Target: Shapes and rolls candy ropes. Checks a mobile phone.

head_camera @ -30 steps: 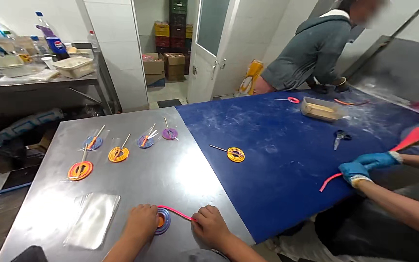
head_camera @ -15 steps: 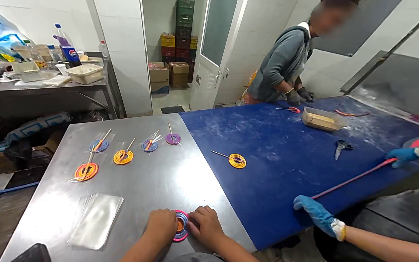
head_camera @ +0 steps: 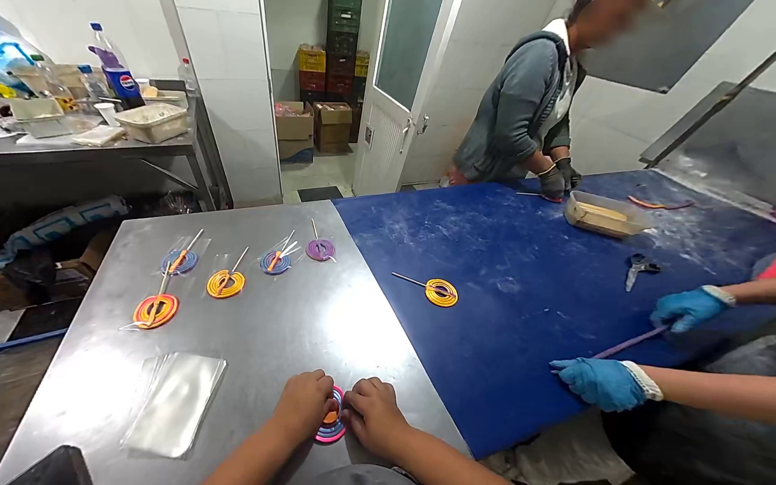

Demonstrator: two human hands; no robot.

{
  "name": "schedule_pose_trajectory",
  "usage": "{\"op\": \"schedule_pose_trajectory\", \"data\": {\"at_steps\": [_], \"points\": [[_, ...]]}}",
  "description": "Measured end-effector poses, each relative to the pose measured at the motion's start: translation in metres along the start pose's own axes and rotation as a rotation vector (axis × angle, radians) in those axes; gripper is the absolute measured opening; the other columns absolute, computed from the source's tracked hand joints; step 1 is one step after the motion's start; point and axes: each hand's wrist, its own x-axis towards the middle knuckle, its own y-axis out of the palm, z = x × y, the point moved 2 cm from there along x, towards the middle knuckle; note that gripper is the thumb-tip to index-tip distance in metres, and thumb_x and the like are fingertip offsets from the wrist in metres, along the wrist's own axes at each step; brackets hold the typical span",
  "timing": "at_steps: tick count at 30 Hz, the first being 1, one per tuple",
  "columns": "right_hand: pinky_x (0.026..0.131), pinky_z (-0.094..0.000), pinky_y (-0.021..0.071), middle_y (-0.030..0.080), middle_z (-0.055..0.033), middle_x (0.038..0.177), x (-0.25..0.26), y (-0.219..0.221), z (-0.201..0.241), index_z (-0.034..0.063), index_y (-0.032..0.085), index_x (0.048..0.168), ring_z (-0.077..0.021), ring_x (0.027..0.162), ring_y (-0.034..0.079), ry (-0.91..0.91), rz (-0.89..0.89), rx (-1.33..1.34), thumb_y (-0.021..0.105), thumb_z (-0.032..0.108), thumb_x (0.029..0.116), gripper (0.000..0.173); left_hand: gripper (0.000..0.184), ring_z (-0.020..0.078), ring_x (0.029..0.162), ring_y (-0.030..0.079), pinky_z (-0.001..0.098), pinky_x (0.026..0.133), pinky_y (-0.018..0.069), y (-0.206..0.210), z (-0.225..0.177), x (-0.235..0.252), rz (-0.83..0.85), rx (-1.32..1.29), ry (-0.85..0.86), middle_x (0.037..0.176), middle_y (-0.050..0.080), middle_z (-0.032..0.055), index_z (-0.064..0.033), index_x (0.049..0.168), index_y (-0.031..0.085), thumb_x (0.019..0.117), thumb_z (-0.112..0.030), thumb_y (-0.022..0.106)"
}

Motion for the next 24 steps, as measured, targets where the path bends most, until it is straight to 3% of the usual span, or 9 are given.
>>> {"op": "schedule_pose_trajectory", "data": {"at_steps": [4,6,8,10,15,17,19,21,24], "points": [[0.109,-0.0506,0.0406,0.07,-0.0057,0.12,0.006,-0.011,-0.03,0.0194,0.08,0.11,-0.025,0.126,0.056,-0.14,-0.073,0.233,0.055,0.038,0.1032,0.032,0.034,0.0344,0.111,0.065,0.0564,0.098,0.0477,-0.006,0.013,0.009,-0.021,-0.027,0.2,0.111,0.069,0.0161,-0.0036,0.107,0.07,0.1023,-0.034,0.058],[0.11,-0.0447,0.0431,0.07,-0.0082,0.122,0.008,-0.012,-0.036,0.0142,0.08,0.105,-0.0239,0.124,0.058,-0.113,-0.199,0.347,0.062,0.04,0.1,0.033,0.034,0.0317,0.104,0.068,0.0523,0.098,0.0516,0.001,0.029,0.005,-0.267,-0.206,0.248,0.104,0.071,0.0155,-0.0026,0.101,0.072,0.1019,-0.033,0.058],[0.113,-0.0546,0.041,0.063,-0.0059,0.142,0.004,-0.006,-0.029,0.0243,0.074,0.125,-0.0284,0.137,0.051,-0.158,-0.194,0.208,0.061,0.049,0.0985,0.039,0.028,0.0271,0.096,0.07,0.0457,0.09,0.0584,0.014,0.046,-0.002,-0.607,-0.345,0.123,0.1,0.071,0.0142,-0.0024,0.1,0.072,0.1007,-0.027,0.058],[0.112,-0.0647,0.0342,0.047,-0.0018,0.16,-0.004,0.001,-0.011,0.0352,0.067,0.133,-0.0346,0.15,0.035,-0.237,-0.049,0.027,0.057,0.061,0.0968,0.046,0.021,0.0271,0.097,0.071,0.0454,0.087,0.0601,0.022,0.056,-0.011,-0.768,-0.32,-0.072,0.106,0.071,0.0138,-0.0042,0.104,0.074,0.0981,-0.017,0.059],[0.121,-0.0645,0.0223,0.039,-0.0061,0.164,-0.018,-0.01,-0.015,0.0186,0.075,0.1,-0.0387,0.156,0.02,-0.297,0.09,0.093,0.056,0.068,0.0945,0.053,0.028,0.03,0.1,0.071,0.0514,0.085,0.0591,0.024,0.063,-0.018,-0.848,-0.264,-0.057,0.11,0.072,0.0142,-0.0094,0.107,0.078,0.099,-0.017,0.052],[0.124,-0.0632,0.018,0.04,-0.0071,0.164,-0.022,-0.035,-0.042,0.0151,0.077,0.093,-0.0387,0.157,0.019,-0.186,0.081,0.051,0.057,0.064,0.0954,0.053,0.033,0.0277,0.098,0.07,0.0458,0.084,0.0603,0.021,0.072,-0.026,-0.9,-0.282,-0.023,0.111,0.07,0.015,-0.0101,0.112,0.077,0.1018,-0.027,0.05],[0.123,-0.0678,0.0142,0.041,-0.0071,0.164,-0.026,-0.074,-0.084,0.0142,0.079,0.099,-0.0398,0.157,0.019,0.087,0.028,-0.085,0.053,0.06,0.0985,0.052,0.035,0.0316,0.094,0.07,0.0478,0.081,0.06,0.006,0.091,-0.049,-0.982,-0.239,-0.048,0.109,0.07,0.0193,-0.0063,0.11,0.077,0.1022,-0.031,0.052],[0.119,-0.0756,0.0122,0.039,-0.0107,0.164,-0.034,-0.117,-0.132,0.012,0.078,0.112,-0.0431,0.157,0.017,0.478,-0.078,-0.194,0.052,0.056,0.1,0.052,0.036,0.0423,0.101,0.069,0.0569,0.085,0.0573,-0.016,0.128,-0.081,-1.014,-0.141,-0.17,0.112,0.069,0.0263,-0.0011,0.113,0.075,0.103,-0.028,0.052],[0.113,-0.0834,0.0107,0.028,-0.0289,0.164,-0.038,-0.173,-0.168,0.0055,0.06,0.142,-0.0535,0.154,0.015,0.888,-0.238,-0.219,0.057,0.05,0.1002,0.061,0.045,0.0563,0.126,0.055,0.0701,0.103,0.0436,-0.04,0.19,-0.121,-0.877,-0.089,-0.563,0.135,0.058,0.0354,-0.0015,0.141,0.059,0.1063,-0.028,0.047]]}}
